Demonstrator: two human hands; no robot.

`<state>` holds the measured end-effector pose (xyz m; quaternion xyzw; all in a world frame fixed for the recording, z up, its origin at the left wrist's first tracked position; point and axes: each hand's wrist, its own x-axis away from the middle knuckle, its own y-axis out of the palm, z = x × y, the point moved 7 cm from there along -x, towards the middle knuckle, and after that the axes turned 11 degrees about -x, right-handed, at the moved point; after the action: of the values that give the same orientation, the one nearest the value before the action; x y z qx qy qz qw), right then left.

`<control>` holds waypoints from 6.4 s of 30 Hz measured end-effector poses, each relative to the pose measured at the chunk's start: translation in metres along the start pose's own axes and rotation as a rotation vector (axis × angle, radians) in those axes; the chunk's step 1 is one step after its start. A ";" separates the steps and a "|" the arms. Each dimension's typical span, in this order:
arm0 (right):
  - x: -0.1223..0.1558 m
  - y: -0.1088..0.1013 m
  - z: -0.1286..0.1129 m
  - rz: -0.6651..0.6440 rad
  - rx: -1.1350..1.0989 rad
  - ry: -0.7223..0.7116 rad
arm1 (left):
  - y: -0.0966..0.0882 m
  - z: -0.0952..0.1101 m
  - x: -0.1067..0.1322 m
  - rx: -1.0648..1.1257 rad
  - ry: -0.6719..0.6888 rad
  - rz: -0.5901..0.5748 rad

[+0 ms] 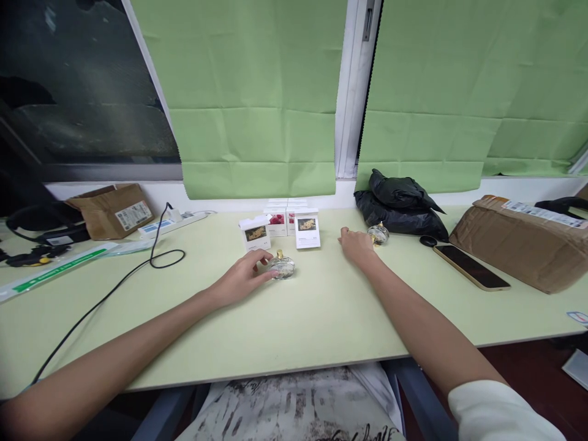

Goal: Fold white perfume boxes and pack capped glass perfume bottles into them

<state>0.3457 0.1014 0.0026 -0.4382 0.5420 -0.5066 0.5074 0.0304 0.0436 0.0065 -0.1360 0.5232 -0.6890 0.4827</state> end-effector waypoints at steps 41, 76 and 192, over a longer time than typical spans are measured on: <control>0.064 -0.041 -0.081 0.127 -0.316 -0.326 | 0.001 -0.001 0.000 0.009 0.009 0.014; 0.095 -0.053 -0.118 0.310 -0.938 -0.819 | 0.000 0.017 0.002 0.103 0.029 -0.050; 0.089 -0.067 -0.087 0.428 -1.249 -0.642 | -0.041 -0.009 -0.004 -0.641 0.324 0.333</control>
<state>0.2478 0.0160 0.0576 -0.6570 0.6280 0.1604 0.3849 0.0049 0.0520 0.0386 -0.0824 0.7960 -0.4157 0.4321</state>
